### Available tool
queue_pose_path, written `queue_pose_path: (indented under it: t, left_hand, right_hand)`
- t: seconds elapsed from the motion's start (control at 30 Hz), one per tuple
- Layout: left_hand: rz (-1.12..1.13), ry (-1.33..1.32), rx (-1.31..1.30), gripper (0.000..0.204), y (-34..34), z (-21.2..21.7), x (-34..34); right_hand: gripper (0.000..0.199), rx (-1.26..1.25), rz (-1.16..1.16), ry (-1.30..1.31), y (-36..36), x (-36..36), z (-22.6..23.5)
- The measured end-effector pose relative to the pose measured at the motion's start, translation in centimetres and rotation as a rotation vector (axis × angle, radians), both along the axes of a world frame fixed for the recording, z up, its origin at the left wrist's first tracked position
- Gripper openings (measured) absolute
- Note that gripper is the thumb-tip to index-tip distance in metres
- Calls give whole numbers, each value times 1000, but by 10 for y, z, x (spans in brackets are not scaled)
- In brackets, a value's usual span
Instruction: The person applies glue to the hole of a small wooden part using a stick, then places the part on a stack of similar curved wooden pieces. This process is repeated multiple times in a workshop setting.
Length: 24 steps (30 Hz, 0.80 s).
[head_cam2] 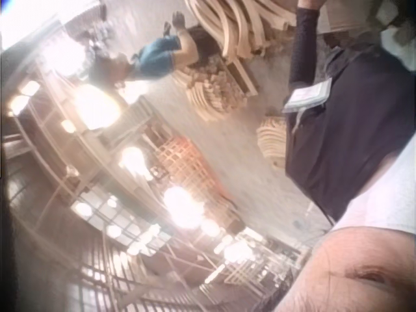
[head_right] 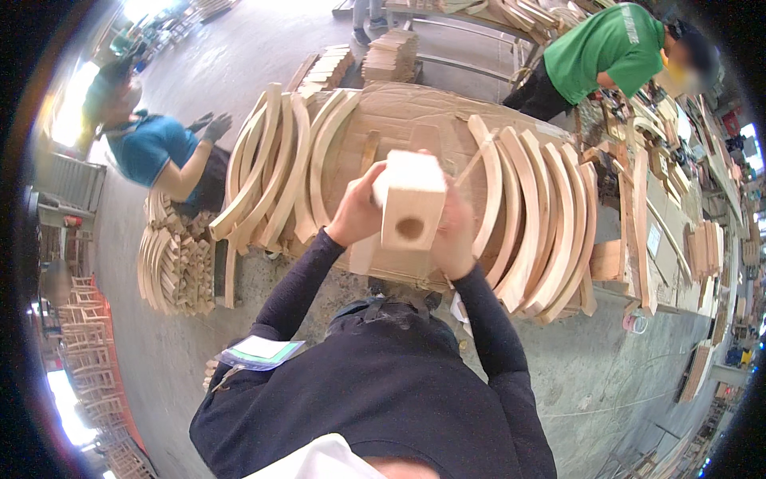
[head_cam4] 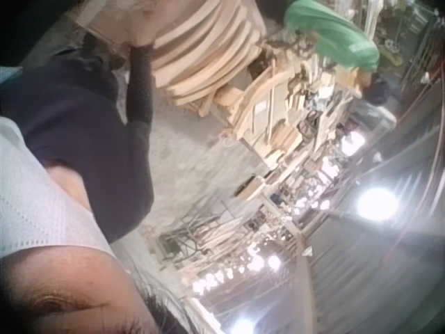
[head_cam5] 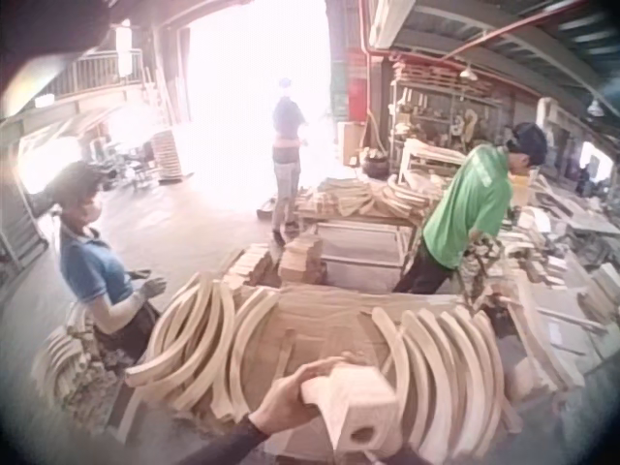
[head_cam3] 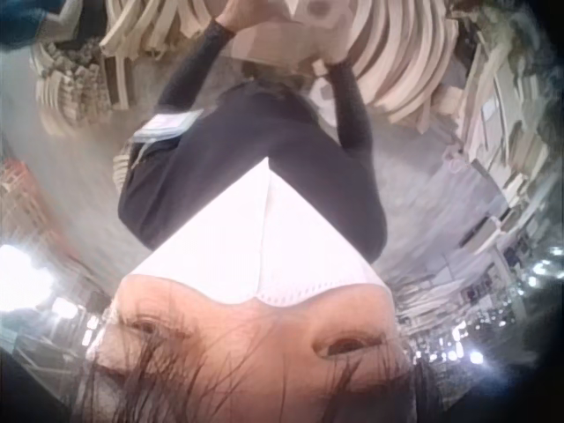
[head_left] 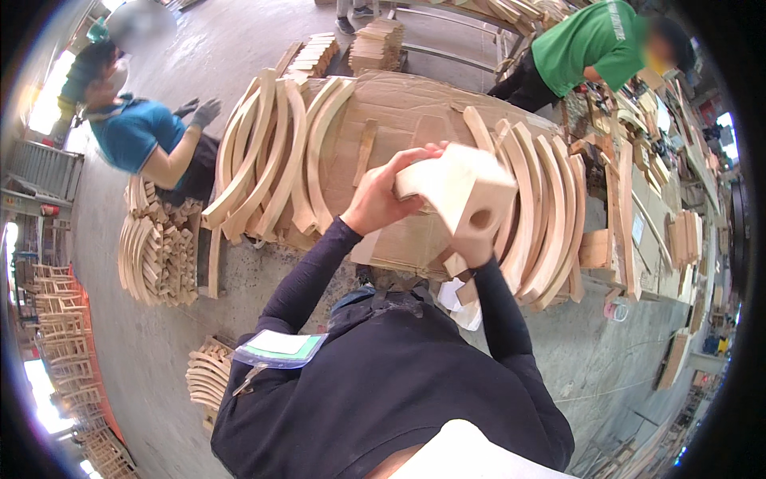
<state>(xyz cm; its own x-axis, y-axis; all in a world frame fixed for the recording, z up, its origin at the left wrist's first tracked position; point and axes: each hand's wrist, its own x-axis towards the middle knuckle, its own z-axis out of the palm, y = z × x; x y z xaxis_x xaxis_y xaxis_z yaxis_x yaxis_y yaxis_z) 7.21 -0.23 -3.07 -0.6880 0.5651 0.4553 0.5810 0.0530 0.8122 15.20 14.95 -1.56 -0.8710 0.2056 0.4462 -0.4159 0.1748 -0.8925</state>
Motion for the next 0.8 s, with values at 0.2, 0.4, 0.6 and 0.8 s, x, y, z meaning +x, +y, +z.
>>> queue_pose_path:
  t: [0.2, 0.4, 0.6, 0.8]
  left_hand:
    - [119, 1, 21, 68, -71, -9, -19]
    - [573, 356, 148, 64, -107, 20, -22]
    - [174, -124, 418, 79, -140, 46, -27]
    - [223, -96, 336, 100, -152, 68, -15]
  right_hand:
    - [61, -114, -78, -188, 41, 22, -10]
    - [58, -183, -160, -303, 41, 42, -26]
    - [32, -184, -124, -347, 28, 42, -14]
    - [14, -59, -167, -359, 28, 23, -36]
